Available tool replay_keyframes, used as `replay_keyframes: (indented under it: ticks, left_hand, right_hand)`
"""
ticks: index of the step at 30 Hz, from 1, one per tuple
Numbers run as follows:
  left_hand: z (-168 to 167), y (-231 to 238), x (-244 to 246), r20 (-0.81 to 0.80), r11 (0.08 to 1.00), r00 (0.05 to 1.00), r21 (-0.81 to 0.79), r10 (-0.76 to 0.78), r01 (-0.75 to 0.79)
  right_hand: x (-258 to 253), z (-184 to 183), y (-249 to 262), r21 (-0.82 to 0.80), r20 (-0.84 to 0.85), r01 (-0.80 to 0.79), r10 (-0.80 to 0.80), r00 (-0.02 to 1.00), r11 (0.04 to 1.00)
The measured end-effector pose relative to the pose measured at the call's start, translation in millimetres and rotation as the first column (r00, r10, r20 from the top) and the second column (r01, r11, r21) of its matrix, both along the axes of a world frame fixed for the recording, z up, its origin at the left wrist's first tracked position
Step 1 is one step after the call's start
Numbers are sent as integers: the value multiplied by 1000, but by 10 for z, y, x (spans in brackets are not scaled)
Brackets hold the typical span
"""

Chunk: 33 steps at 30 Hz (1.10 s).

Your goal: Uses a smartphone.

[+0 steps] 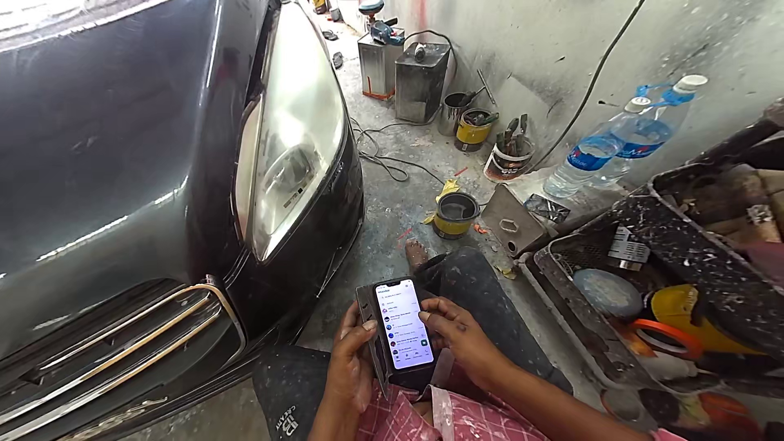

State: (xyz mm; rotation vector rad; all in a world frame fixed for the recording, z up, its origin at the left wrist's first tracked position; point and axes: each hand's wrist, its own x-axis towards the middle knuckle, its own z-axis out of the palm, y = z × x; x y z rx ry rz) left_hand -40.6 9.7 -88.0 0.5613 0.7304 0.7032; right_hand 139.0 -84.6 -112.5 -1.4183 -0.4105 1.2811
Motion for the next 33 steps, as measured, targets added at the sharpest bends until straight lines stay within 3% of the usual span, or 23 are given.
replay_keyframes:
  ticks: [33]
  left_hand:
    - [-22,-20,3,20,1000,1000,-16,-17,17]
  right_hand:
    - [-27,-99,107,-58,93,74,-68,993,996]
